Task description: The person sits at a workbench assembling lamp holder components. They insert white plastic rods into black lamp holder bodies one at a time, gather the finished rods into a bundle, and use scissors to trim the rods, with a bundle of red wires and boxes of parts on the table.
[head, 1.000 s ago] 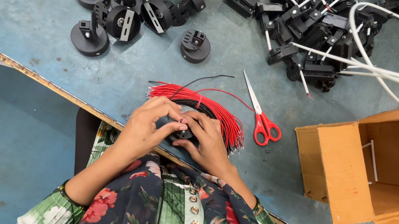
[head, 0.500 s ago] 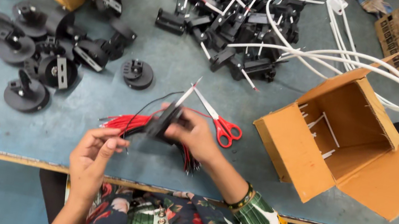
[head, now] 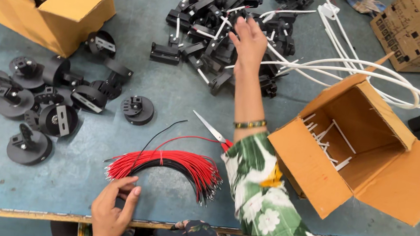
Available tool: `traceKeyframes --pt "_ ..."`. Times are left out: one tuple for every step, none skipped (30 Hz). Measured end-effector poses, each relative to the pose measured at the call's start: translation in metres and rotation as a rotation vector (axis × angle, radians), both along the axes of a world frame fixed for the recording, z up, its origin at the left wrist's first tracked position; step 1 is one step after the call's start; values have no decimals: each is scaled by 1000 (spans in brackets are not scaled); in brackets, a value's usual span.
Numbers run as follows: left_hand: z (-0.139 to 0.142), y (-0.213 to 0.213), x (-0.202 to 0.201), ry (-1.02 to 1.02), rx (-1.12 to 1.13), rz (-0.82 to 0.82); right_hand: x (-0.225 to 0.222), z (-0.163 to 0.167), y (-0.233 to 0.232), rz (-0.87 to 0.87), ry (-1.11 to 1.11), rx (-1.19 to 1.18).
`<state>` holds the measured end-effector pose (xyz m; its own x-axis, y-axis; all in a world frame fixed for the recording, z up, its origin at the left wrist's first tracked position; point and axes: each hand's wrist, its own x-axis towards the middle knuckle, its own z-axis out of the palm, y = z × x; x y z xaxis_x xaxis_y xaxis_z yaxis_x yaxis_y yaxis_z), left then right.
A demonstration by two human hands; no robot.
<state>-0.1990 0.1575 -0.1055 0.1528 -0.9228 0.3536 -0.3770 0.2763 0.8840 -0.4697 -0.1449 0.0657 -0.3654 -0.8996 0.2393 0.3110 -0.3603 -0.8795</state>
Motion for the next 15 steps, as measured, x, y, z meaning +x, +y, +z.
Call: traceKeyframes --pt "1 0 -1 15 -10 -1 6 12 12 8 13 -61" --pt "1 -1 -2 -10 -2 6 14 21 34 109 32 -96" --pt "3 -2 -2 -35 8 13 23 26 66 210 51 -129" --pt "3 -1 -3 -60 20 21 32 34 99 326 78 -226" --pt "5 -1 -3 -77 9 14 40 41 132 443 105 -322" --pt "5 -2 -3 -96 3 8 45 47 166 575 119 -420" --pt "6 -1 -3 -119 5 -1 49 51 203 750 78 -586" --pt "7 1 -1 -135 -3 -11 51 57 229 871 25 -721" --pt "8 1 0 -149 -12 -24 53 62 249 975 -33 -839" --pt "8 3 0 -162 -19 -37 53 67 260 1026 -82 -916" --pt "8 5 1 -162 -17 -43 49 73 267 1022 -122 -957" --pt "8 5 1 -160 -23 -45 45 79 272 1015 -151 -984" --pt "8 6 1 -160 -33 -43 42 84 275 1007 -163 -1008" --pt "8 7 1 -146 -23 -46 41 87 278 1008 -171 -1011" --pt "7 7 0 -131 -16 -46 40 89 279 1009 -175 -1020"
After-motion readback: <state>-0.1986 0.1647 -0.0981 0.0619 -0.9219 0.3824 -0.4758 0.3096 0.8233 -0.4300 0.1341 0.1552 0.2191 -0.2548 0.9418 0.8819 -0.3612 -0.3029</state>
